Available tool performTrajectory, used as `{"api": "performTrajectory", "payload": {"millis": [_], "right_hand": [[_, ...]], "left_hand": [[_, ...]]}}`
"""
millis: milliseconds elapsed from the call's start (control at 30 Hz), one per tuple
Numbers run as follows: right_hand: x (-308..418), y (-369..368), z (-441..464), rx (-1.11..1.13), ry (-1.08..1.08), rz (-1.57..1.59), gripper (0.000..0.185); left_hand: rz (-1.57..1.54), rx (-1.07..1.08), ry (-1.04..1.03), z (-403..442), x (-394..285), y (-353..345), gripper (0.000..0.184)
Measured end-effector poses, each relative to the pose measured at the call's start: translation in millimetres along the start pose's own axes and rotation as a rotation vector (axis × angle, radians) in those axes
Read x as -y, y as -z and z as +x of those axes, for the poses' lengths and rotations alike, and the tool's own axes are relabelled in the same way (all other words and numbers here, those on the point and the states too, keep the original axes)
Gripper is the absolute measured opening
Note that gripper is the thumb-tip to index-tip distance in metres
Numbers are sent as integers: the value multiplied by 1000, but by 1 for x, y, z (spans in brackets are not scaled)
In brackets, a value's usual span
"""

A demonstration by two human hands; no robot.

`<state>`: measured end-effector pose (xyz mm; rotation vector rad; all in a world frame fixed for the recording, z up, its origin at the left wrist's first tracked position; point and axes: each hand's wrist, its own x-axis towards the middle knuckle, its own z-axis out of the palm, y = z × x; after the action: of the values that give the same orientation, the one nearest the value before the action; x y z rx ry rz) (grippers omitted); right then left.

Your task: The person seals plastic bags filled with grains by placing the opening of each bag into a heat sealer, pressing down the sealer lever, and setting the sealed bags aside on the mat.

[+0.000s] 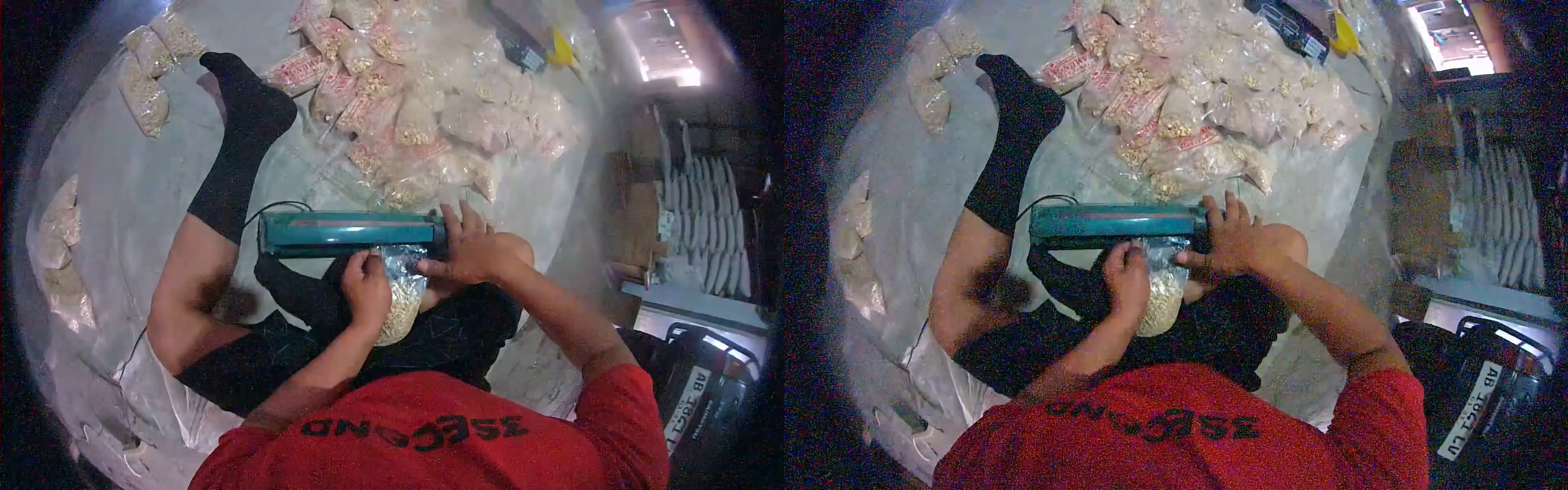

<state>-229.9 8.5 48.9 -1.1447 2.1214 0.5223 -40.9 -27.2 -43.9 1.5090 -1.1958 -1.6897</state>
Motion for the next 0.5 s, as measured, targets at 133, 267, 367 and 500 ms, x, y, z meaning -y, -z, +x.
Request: {"api": "performTrajectory", "payload": {"millis": [133, 267, 367, 500], "right_hand": [[8, 12, 1, 115, -45, -36, 137], [5, 11, 9, 148, -39, -62, 139], [6, 6, 6, 130, -35, -64, 139], [4, 2, 7, 75, -11, -75, 138]], "left_hand": [[47, 16, 7, 6, 14, 1, 25], [-69, 37, 83, 6, 24, -1, 25], [-25, 1, 99, 3, 4, 1, 25], [-31, -2, 5, 3, 6, 3, 26]]}}
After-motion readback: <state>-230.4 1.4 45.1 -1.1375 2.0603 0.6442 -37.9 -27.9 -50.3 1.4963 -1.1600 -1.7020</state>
